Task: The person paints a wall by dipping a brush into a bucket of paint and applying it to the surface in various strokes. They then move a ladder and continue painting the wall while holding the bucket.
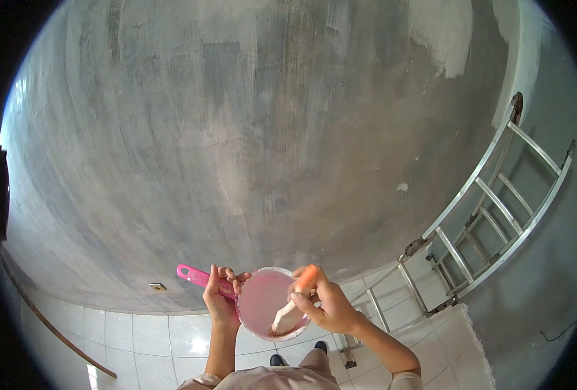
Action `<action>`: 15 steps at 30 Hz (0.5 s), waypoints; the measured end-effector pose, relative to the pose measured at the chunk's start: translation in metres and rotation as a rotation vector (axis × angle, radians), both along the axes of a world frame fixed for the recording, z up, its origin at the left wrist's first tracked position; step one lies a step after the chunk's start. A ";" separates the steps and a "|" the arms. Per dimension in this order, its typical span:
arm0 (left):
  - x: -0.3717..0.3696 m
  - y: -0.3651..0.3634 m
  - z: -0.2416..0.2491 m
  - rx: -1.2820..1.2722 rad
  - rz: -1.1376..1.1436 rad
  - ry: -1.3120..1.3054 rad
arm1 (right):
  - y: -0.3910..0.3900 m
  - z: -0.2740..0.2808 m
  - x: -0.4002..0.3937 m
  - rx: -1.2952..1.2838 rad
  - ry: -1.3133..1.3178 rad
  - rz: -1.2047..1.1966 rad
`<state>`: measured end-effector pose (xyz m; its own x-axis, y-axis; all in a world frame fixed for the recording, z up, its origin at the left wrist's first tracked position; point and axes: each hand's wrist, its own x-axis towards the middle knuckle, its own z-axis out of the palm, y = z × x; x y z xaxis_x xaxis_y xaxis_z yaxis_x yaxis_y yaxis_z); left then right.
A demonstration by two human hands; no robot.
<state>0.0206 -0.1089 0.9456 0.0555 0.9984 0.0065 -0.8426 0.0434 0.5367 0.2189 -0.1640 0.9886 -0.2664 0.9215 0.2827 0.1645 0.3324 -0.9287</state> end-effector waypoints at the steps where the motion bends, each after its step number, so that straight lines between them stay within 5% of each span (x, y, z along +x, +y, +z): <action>1: -0.002 -0.002 -0.001 -0.012 0.007 0.003 | 0.000 -0.004 0.000 0.004 0.037 -0.007; 4: -0.008 -0.005 -0.006 0.044 -0.023 0.013 | 0.002 -0.008 -0.003 -0.040 0.187 -0.035; 15: -0.019 -0.018 -0.003 0.099 0.096 0.067 | -0.017 0.032 0.008 -0.226 -0.386 0.056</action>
